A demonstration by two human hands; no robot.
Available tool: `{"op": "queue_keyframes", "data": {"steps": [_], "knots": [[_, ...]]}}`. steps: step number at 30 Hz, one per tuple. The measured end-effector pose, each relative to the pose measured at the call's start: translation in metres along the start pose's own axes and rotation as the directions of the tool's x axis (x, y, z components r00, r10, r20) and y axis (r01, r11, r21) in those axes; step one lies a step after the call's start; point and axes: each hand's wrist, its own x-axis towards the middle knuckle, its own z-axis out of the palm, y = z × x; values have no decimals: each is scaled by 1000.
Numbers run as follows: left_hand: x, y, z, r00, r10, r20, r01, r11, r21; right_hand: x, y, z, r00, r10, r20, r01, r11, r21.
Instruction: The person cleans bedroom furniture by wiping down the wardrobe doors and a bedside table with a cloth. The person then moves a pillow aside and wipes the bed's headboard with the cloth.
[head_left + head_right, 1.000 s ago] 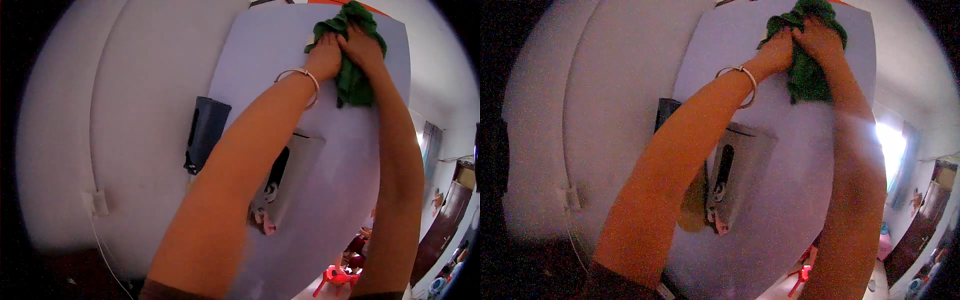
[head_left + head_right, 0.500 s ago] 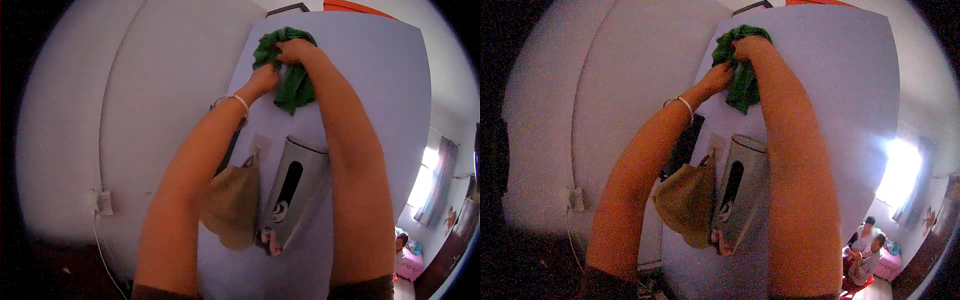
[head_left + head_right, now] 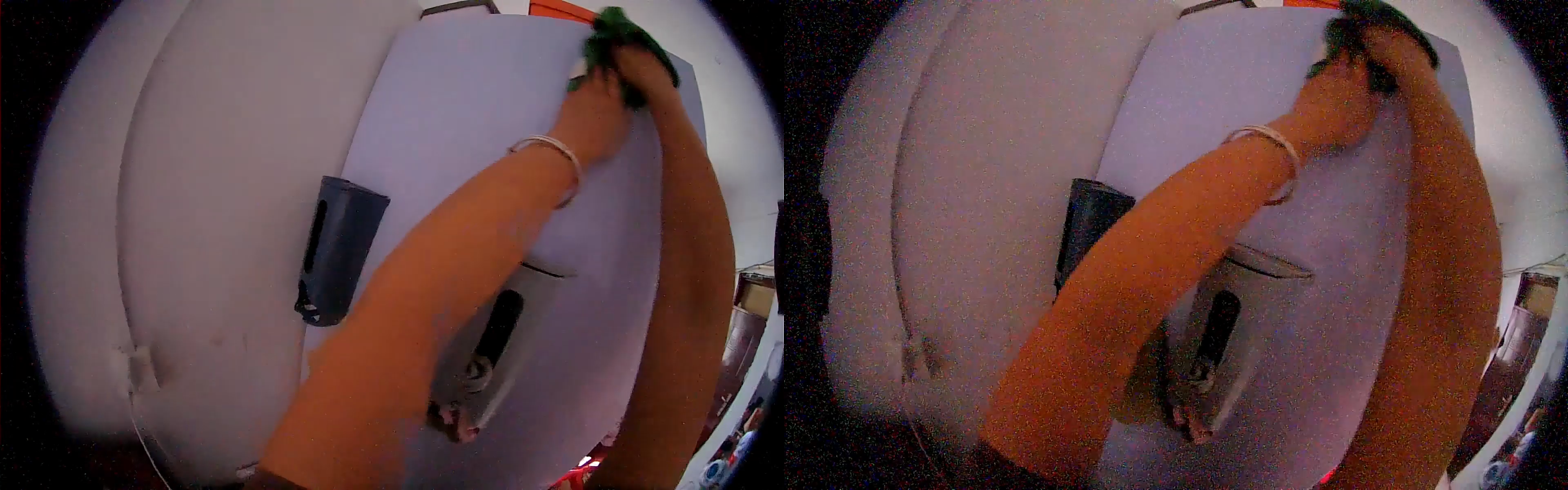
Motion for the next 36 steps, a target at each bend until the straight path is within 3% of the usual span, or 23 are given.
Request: {"op": "queue_keyframes", "data": {"steps": [1,3,4,6,7,8,11,13,15,17,19,20,21,23,24,26,27,29,30,32,33,35,36], "knots": [[0,-1,1,1000,-7,5,7,1000,-5,-8,-9,1,1000,-5,11,5,1000,-10],[-1,-13,-9,1000,-15,23,16,1000,-20,-12,-15,6,983,-10,-182,18,999,42],[0,-19,-16,999,-10,47,11,1000,-20,4,3,20,984,-11,-180,17,999,31],[-3,-41,-39,994,-59,91,61,998,-19,62,39,60,982,-190,20,175,936,306],[-5,-43,-25,983,-113,147,116,993,-13,70,46,84,981,-193,27,176,936,303],[-13,-76,-61,982,-128,141,131,991,-13,93,-5,88,981,-178,78,151,950,272],[-39,-142,-101,910,-257,327,231,966,116,131,-115,125,969,-118,218,76,979,191],[-63,-172,-136,838,-332,432,188,920,343,150,-194,125,953,-71,295,35,992,125],[-90,-221,-131,856,-390,340,280,902,329,106,-279,58,885,-197,422,109,968,225],[-102,-245,-146,863,-441,248,362,880,306,112,-324,57,886,-224,407,114,954,277],[-116,-251,-174,787,-428,444,111,807,580,108,-360,74,884,-253,392,98,923,373],[-124,-259,-185,782,-432,449,113,807,579,103,-375,86,884,-262,386,83,903,421],[-119,-220,-143,713,-460,529,160,842,516,73,-322,104,889,-258,379,57,883,467],[-126,-223,-146,616,-509,601,209,842,498,72,-341,126,865,-443,237,404,894,194],[-106,-207,-125,615,-507,603,202,841,502,71,-313,132,868,-439,234,399,895,199],[-105,-203,-121,494,-582,646,141,787,601,56,-316,134,908,-417,-30,402,851,339],[-113,-208,-116,491,-583,648,135,785,604,50,-316,123,910,-413,-32,398,850,344],[-128,-212,-101,740,-466,485,118,800,589,44,-300,103,949,-279,148,212,911,354],[-123,-205,-101,738,-460,494,118,809,576,44,-288,100,949,-272,162,203,915,347],[-105,-191,-95,781,-354,515,-78,762,642,44,-258,93,973,-165,164,108,944,313],[-95,-180,-88,777,-346,525,-73,780,622,47,-231,86,961,-242,133,189,927,323],[-64,-160,-67,901,-356,247,309,928,210,67,-169,99,970,-197,141,141,932,335],[-50,-148,-57,899,-356,256,316,930,185,66,-147,97,979,-160,126,105,925,365]]}}
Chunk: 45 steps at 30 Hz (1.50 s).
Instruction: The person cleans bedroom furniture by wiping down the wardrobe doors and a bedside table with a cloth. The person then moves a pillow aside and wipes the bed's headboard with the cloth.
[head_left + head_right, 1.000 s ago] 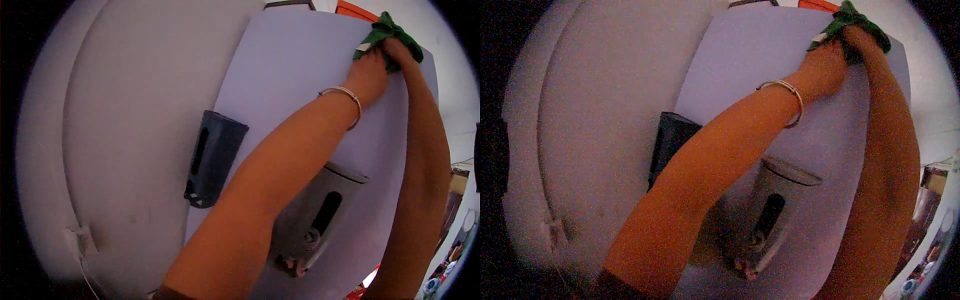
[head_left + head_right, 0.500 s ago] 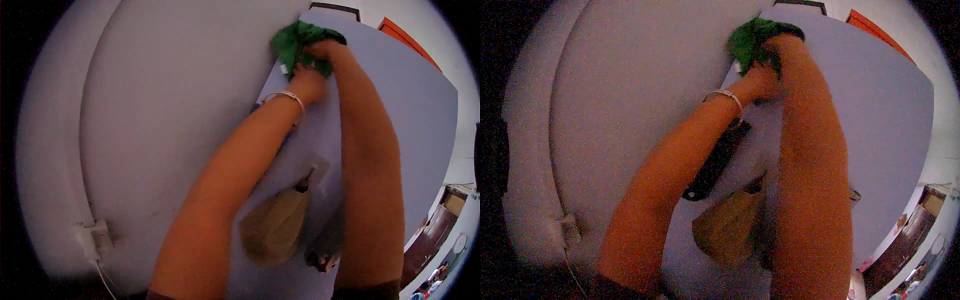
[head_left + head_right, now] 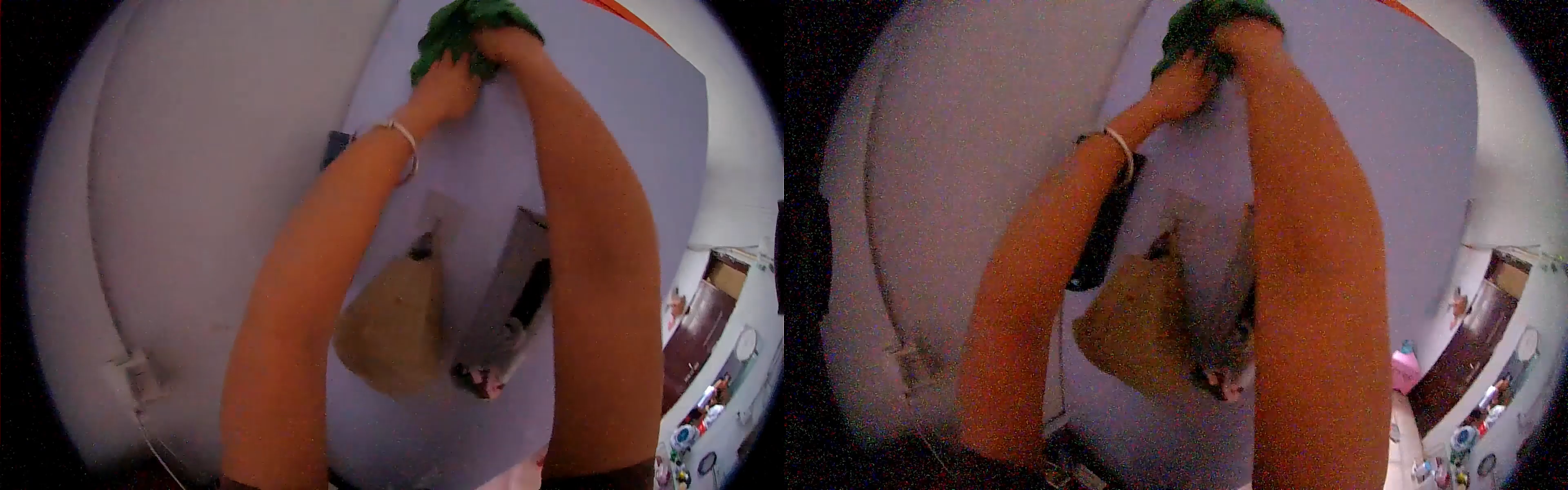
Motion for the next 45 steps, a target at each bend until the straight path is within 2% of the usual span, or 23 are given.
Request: {"op": "queue_keyframes", "data": {"steps": [2,4,6,7,10,11,13,17,18,20,25,29,34,35,36,38,39,40,41,42,43,44,45], "knots": [[27,39,2,995,102,10,-101,992,-79,-20,36,-35,988,45,-148,-81,966,-244],[48,92,-9,960,196,199,-185,980,-72,-44,105,-46,983,13,-181,-50,978,-203],[80,121,37,836,506,-212,-547,795,-261,-78,129,-91,966,84,-245,-108,990,-87],[89,143,49,843,500,-199,-538,796,-278,-93,134,-116,980,40,-195,-85,970,-227],[110,223,48,874,376,309,-400,916,17,-128,173,-148,993,-54,-104,-1,886,-463],[106,241,54,869,360,340,-386,923,10,-139,189,-152,992,-78,-95,20,865,-501],[77,281,60,839,375,395,-512,791,337,-160,221,-152,990,-126,-69,65,822,-566],[2,300,71,841,418,344,-532,755,383,-202,242,-124,974,-227,-30,157,757,-635],[-23,302,72,856,412,311,-510,771,382,-233,214,-122,976,-216,-42,113,656,-747],[-94,278,62,893,391,224,-449,813,371,-278,148,-94,968,-240,-80,129,740,-660],[-192,289,73,967,252,22,-249,931,267,-353,108,-69,959,-217,-184,150,935,-322],[-271,309,74,994,88,-65,-79,988,131,-414,69,-53,970,-149,-193,164,984,65],[-363,333,62,963,-266,-31,258,954,-153,-487,19,-32,996,-48,-75,82,831,550],[-388,328,77,987,-146,-64,148,989,29,-506,9,-24,999,-35,-34,49,781,623],[-415,334,78,986,-148,-71,151,988,43,-528,-4,-21,999,-37,0,27,730,683],[-463,355,70,929,-366,-59,365,930,-35,-573,-30,-21,995,-84,52,17,663,749],[-491,361,68,924,-382,-23,382,924,-12,-599,-43,-17,990,-119,74,19,641,767],[-517,368,61,918,-397,11,397,918,12,-621,-57,-15,988,-152,31,51,504,862],[-536,374,54,888,-458,32,459,887,-39,-637,-71,-10,984,-175,-19,81,353,932],[-551,381,48,854,-517,56,520,850,-90,-651,-84,-10,984,-179,-25,87,350,933],[-565,390,41,699,-697,162,688,593,-419,-666,-99,-15,978,-205,41,16,270,963],[-575,392,37,534,-777,334,725,216,-654,-676,-110,-17,968,-232,100,-56,192,980],[-594,386,34,542,-774,327,717,223,-661,-684,-117,-18,952,-264,156,-129,117,985]]}}
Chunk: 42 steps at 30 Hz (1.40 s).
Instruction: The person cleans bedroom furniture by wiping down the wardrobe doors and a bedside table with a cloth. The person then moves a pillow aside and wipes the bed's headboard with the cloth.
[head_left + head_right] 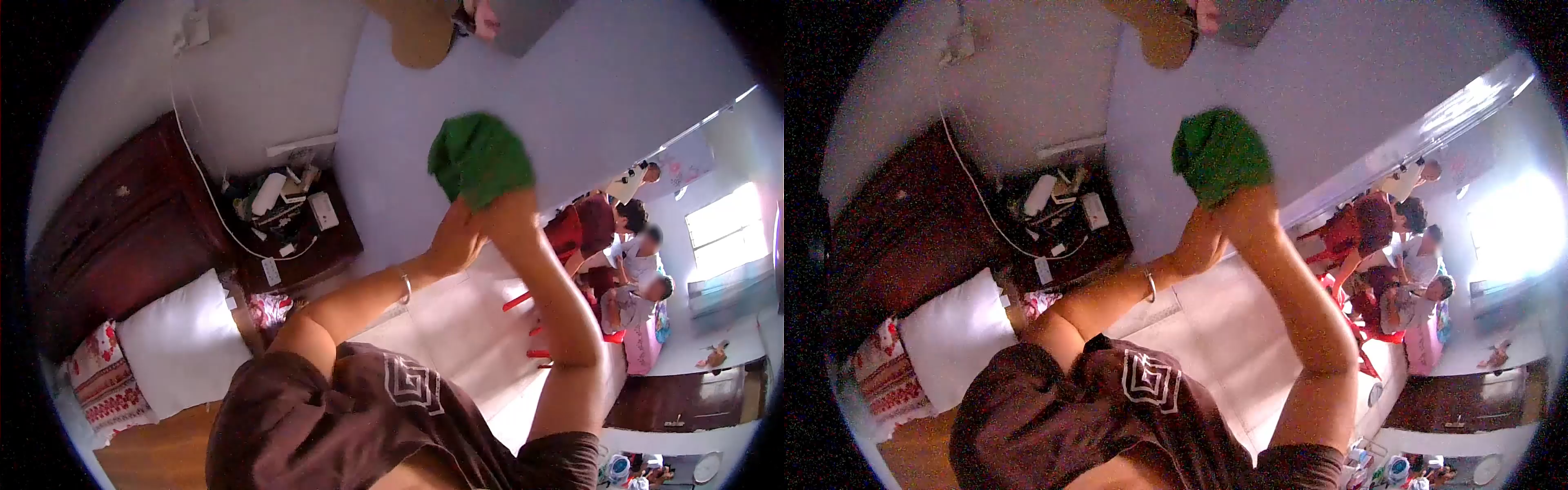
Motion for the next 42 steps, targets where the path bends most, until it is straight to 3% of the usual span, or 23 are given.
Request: {"op": "queue_keyframes", "data": {"steps": [1,2,4,6,9,13,15,16,18,22,24,25,27,30,34,35,36,37,38,39,40,41,42], "knots": [[-7,-16,-15,982,153,113,-184,912,368,-4,1,3,1000,-8,3,8,1000,-8],[-9,-23,-24,932,243,268,-362,663,656,-7,2,6,994,-105,42,112,971,-210],[1,-19,-31,912,252,324,-409,620,670,-12,12,15,977,-195,92,215,890,-402],[16,-15,-35,890,251,381,-453,579,678,-19,20,19,999,30,-27,-40,835,-548],[52,0,-36,900,268,344,-435,512,741,-19,19,2,996,19,-90,-82,620,-780],[74,24,-47,877,382,292,-476,607,636,-12,37,21,979,108,-171,-198,688,-698],[80,14,-57,841,436,320,-534,576,619,-10,37,28,973,-34,-229,-93,847,-524],[79,-3,-63,848,334,411,-529,553,644,-11,40,35,974,-29,-225,-96,847,-524],[81,-26,-80,843,226,487,-526,529,665,-13,53,54,994,33,-108,-108,564,-819],[86,-54,-125,834,148,532,-505,592,628,-7,53,112,957,210,-203,-288,790,-542],[83,-70,-151,838,123,532,-485,617,620,1,60,141,869,478,-133,-495,825,-273],[83,-78,-166,854,63,516,-452,581,677,1,76,156,868,481,-126,-496,823,-278],[83,-98,-193,869,14,495,-423,542,727,21,104,185,912,405,61,-241,652,-719],[87,-110,-229,964,41,263,-227,640,734,118,53,198,841,496,217,-347,801,-487],[123,-93,-272,988,-46,145,-58,768,638,176,111,242,716,497,491,-284,849,-446],[130,-95,-279,989,-117,88,41,800,599,160,144,274,939,290,183,-196,892,-406],[140,-107,-286,989,-117,86,43,801,597,153,163,292,987,31,-160,-94,912,-399],[155,-129,-295,994,-78,73,36,886,463,159,176,300,980,19,-199,-102,902,-419],[170,-144,-302,998,-43,54,24,949,315,169,182,302,987,85,-135,-137,890,-435],[188,-152,-304,996,-94,11,94,980,-177,181,189,303,987,116,-108,-153,879,-452],[204,-155,-306,987,-159,-6,121,770,-626,196,198,303,987,119,-107,-155,866,-475],[225,-122,-309,995,-14,-100,-6,981,-194,211,206,300,987,118,-114,-159,854,-496],[249,-75,-312,981,155,-115,-116,950,290,225,212,297,985,115,-125,-163,842,-514]]}}
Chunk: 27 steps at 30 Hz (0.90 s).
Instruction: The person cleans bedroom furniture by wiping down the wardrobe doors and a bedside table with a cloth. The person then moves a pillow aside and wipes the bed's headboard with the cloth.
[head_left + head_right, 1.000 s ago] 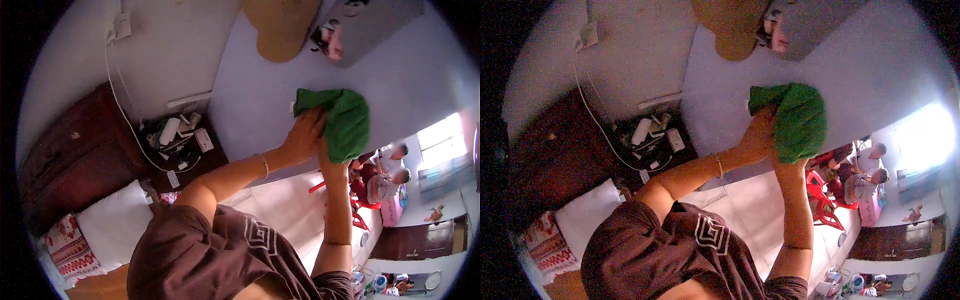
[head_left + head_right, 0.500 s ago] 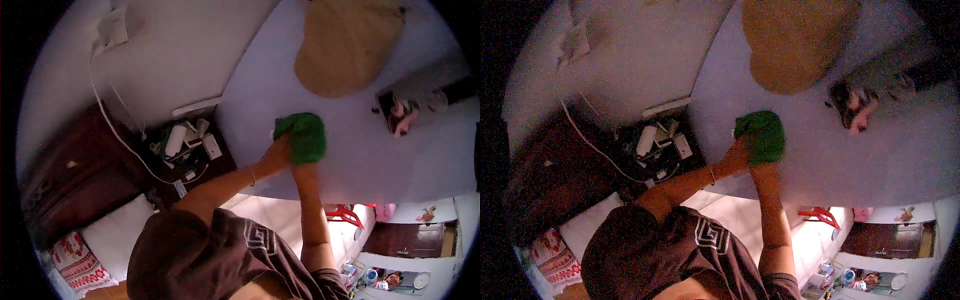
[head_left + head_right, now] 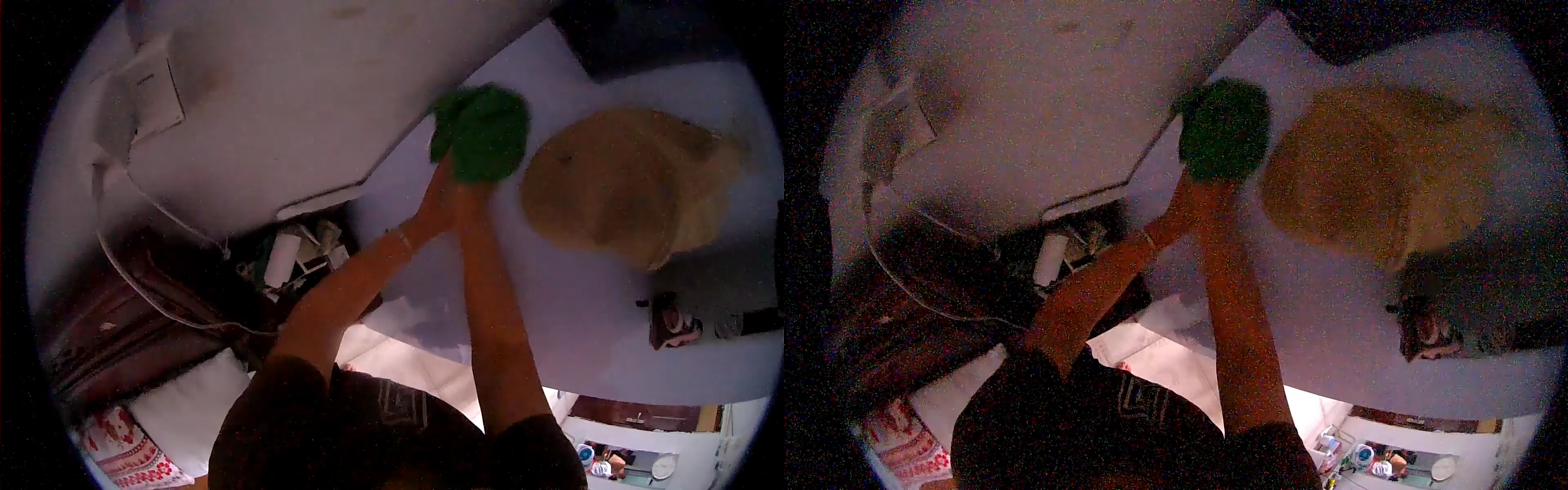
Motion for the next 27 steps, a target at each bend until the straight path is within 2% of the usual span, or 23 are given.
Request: {"op": "queue_keyframes", "data": {"steps": [2,3,4,5,6,7,8,10,11,13,14,16,17,19,20,22,27], "knots": [[44,19,-4,978,210,-12,-208,975,81,32,12,-4,1000,2,-16,-2,999,-48],[65,68,-13,994,-9,112,-10,986,165,44,19,-8,1000,1,-20,-3,998,-69],[82,104,-20,947,-241,211,181,946,268,52,23,-13,1000,4,-20,-6,996,-85],[80,82,-11,945,-263,195,206,940,274,57,26,-17,1000,4,-20,-6,996,-94],[77,43,2,998,42,45,-51,972,227,61,27,-19,1000,8,-13,-9,995,-98],[72,19,10,933,342,-111,-311,923,227,62,30,-18,1000,8,-5,-8,995,-103],[68,14,13,937,328,-122,-293,926,240,61,29,-16,1000,5,12,-3,995,-96],[55,14,17,993,38,-112,-30,997,74,55,30,-12,999,6,46,-2,996,-88],[47,26,10,992,26,-121,-17,997,71,50,29,-9,998,3,69,2,997,-79],[34,58,-14,987,77,-144,-86,995,-58,25,28,0,993,7,118,0,998,-56],[22,45,-9,986,67,-155,-76,996,-52,12,26,7,989,8,148,-2,999,-43],[-19,0,5,978,-122,-169,129,991,28,-22,20,20,978,13,210,-11,1000,-10],[-34,-19,6,975,-137,-173,144,989,33,-38,20,29,971,18,238,-19,1000,-1],[-60,-46,4,993,-94,-72,116,897,426,-66,17,46,956,17,293,-25,999,23],[-80,-65,8,991,-109,-75,130,896,425,-79,19,55,948,20,319,-31,999,28],[-117,-97,23,878,-413,-241,455,876,159,-103,18,72,931,20,364,-38,998,42],[-162,-137,11,851,-486,-197,521,829,205,-154,26,114,892,0,452,-32,997,64]]}}
